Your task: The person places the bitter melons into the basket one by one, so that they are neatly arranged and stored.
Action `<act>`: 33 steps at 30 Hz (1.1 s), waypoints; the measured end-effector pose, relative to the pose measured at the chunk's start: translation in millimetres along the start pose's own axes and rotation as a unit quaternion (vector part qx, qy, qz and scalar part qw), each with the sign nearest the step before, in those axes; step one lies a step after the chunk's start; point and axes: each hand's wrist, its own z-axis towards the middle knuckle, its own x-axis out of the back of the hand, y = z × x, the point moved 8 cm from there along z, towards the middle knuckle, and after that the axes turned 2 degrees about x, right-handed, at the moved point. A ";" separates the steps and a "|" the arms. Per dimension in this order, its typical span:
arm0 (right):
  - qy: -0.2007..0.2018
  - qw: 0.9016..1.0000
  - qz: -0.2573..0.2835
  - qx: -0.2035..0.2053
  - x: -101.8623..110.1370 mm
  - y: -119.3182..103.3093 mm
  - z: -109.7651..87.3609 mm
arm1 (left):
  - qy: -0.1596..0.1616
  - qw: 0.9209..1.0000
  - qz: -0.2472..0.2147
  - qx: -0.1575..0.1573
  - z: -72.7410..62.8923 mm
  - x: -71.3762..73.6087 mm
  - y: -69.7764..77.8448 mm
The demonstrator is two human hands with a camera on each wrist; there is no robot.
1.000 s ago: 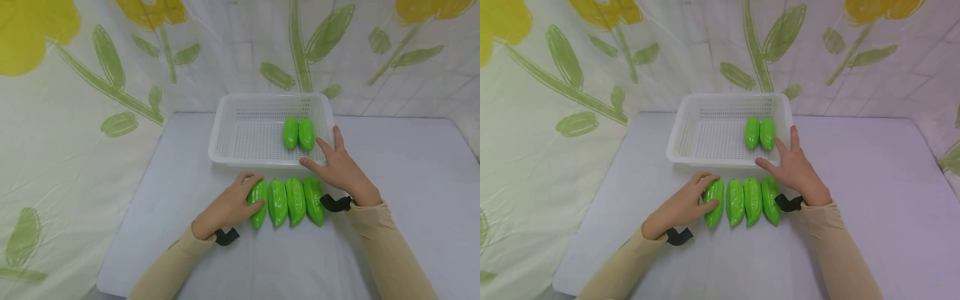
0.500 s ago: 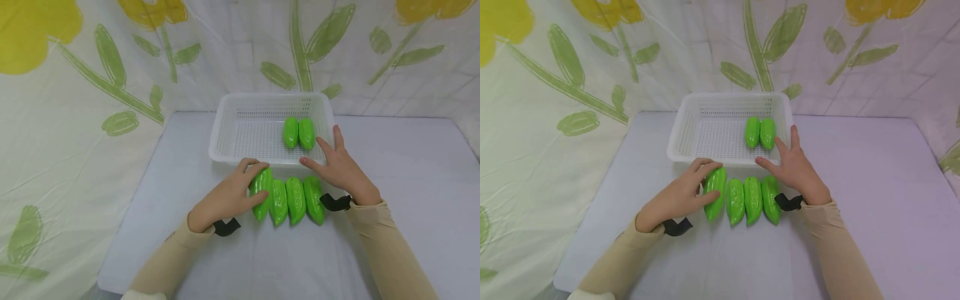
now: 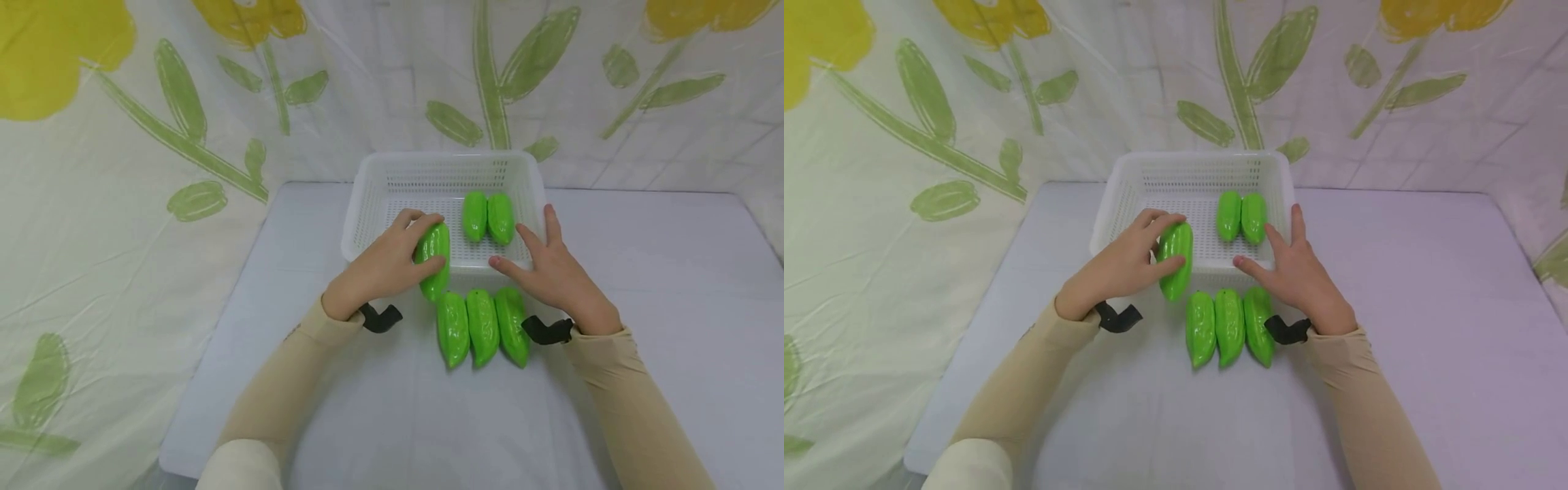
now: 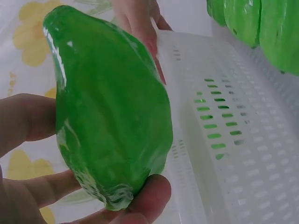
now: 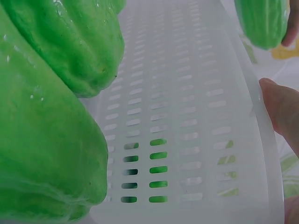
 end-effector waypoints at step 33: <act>0.006 1.000 -0.004 0.003 0.0 -1.1 0.8 | -0.059 0.995 0.048 0.069 119.5 26.4 -26.8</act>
